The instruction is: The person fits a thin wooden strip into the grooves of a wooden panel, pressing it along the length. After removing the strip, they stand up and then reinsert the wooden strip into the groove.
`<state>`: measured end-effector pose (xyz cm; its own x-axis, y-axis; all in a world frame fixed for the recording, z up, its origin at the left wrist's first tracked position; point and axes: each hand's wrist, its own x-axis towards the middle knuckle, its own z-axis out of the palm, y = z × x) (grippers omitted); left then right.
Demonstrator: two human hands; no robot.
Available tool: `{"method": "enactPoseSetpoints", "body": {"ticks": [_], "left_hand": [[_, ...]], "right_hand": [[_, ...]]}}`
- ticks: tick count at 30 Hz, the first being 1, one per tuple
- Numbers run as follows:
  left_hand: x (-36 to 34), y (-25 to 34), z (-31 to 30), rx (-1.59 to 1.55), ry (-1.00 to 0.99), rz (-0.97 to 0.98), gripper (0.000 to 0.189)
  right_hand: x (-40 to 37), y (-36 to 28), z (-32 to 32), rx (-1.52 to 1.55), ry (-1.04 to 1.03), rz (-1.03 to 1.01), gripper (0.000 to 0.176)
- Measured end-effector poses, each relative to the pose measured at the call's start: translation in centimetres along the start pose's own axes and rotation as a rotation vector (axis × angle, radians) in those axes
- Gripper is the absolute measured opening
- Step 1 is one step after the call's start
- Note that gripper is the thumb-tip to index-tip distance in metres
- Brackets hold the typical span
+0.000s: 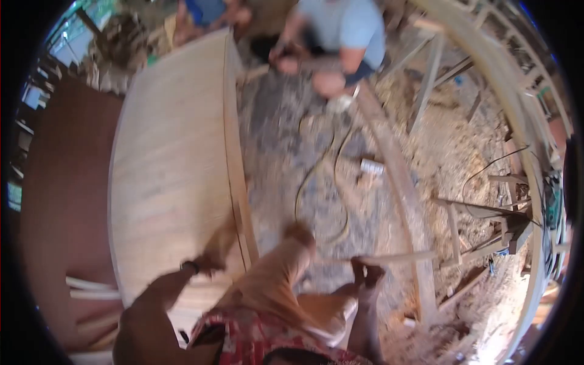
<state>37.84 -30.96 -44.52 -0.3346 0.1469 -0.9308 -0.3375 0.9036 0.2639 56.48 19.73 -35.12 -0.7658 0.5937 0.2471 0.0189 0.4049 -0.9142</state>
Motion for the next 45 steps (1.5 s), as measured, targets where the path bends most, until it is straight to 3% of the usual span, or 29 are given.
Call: {"method": "enactPoseSetpoints", "body": {"ticks": [2, 3, 4, 6, 8, 10, 12, 13, 16, 17, 18, 20, 22, 23, 24, 26, 29, 32, 33, 34, 36, 38, 41, 45], "left_hand": [[0.6, 1.1, -1.1, 0.01, -0.018, 0.005, 0.036], [0.8, 1.3, -1.2, -0.003, -0.024, -0.002, 0.035], [1.3, 0.8, -0.9, -0.027, -0.041, -0.032, 0.034], [1.8, 0.4, -1.1, -0.051, -0.045, -0.078, 0.031], [1.5, -0.4, -0.6, -0.08, -0.056, -0.122, 0.029], [-0.1, 0.6, -0.8, -0.103, -0.06, -0.032, 0.025], [-0.6, 0.7, -0.4, -0.197, -0.032, 0.011, 0.026], [0.2, 0.2, -0.6, -0.163, -0.08, -0.027, 0.024], [1.3, -1.9, 0.5, -0.205, -0.141, -0.051, 0.021], [1.7, -2.6, 1.0, -0.201, -0.15, -0.059, 0.021], [1.8, -2.8, 1.3, -0.193, -0.156, -0.064, 0.021], [2.0, -2.2, -0.6, -0.152, -0.132, -0.061, 0.021], [0.9, -1.8, -0.2, -0.105, -0.123, -0.031, 0.021], [0.2, -0.9, -0.7, -0.072, -0.094, -0.004, 0.021], [0.4, -0.8, -1.0, -0.044, -0.061, 0.021, 0.021], [0.7, -0.3, -0.8, 0.01, -0.028, 0.033, 0.021], [3.1, -3.5, -1.1, -0.084, -0.093, -0.038, 0.024], [1.0, -1.2, -1.0, 0.081, -0.069, -0.04, 0.038], [0.0, -0.2, -0.8, 0.136, -0.057, -0.07, 0.044], [-0.1, 0.3, -0.7, 0.181, -0.045, -0.1, 0.049], [-0.2, 0.9, -0.9, 0.177, -0.043, -0.075, 0.055], [-0.7, 0.7, -0.5, 0.153, -0.046, -0.052, 0.062], [-0.8, 0.8, -0.5, 0.145, -0.002, -0.011, 0.062], [0.3, -0.7, -0.2, 0.09, 0.012, 0.106, 0.06]], "right_hand": [[1.2, -0.6, -1.8, -0.163, -0.103, 0.153, 0.004], [1.4, 0.0, -2.7, -0.326, -0.135, -0.063, 0.021], [1.1, 0.7, -3.4, -0.292, -0.194, -0.003, 0.042], [0.9, 1.4, -4.8, -0.367, -0.299, -0.388, 0.069], [0.0, 0.3, -5.8, -0.52, -0.425, -0.359, 0.088], [-1.0, -0.1, -5.4, -0.353, -0.446, -0.283, 0.087], [-1.6, -2.0, -5.8, -0.467, -0.559, -0.492, 0.025], [-2.4, -2.2, -5.9, -0.378, -0.581, -0.478, 0.011], [-4.3, -2.4, -7.0, -0.426, -0.62, -0.495, 0.011], [-4.8, -2.1, -7.6, -0.441, -0.653, -0.374, 0.071], [-5.0, -2.2, -7.5, -0.436, -0.653, -0.384, 0.071], [-4.9, -2.1, -6.0, -0.361, -0.586, -0.366, 0.046], [-6.1, 1.4, -7.0, -0.58, -0.548, -0.379, 0.019], [-6.1, 2.4, -6.0, -0.275, -0.454, -0.121, 0.014], [-5.5, 2.9, -4.2, 0.07, -0.364, 0.084, 0.015], [-1.8, 2.3, -1.5, 0.172, -0.354, -0.078, 0.015], [2.1, 1.9, 1.1, 0.059, -0.135, -0.155, 0.014], [5.1, 1.1, 1.7, 0.012, 0.015, -0.182, 0.016], [6.7, 1.3, 1.6, -0.172, 0.127, -0.64, 0.014], [7.4, 0.9, 1.3, -0.187, 0.149, -0.64, 0.014], [8.4, -0.7, 0.7, -0.009, 0.231, -0.44, 0.013], [10.0, -2.0, -0.1, -0.122, 0.33, -0.511, 0.008], [13.4, -5.0, -0.3, -0.023, 0.44, -0.652, 0.01], [15.8, -16.2, 1.3, 0.067, 0.534, -0.518, 0.017]]}}
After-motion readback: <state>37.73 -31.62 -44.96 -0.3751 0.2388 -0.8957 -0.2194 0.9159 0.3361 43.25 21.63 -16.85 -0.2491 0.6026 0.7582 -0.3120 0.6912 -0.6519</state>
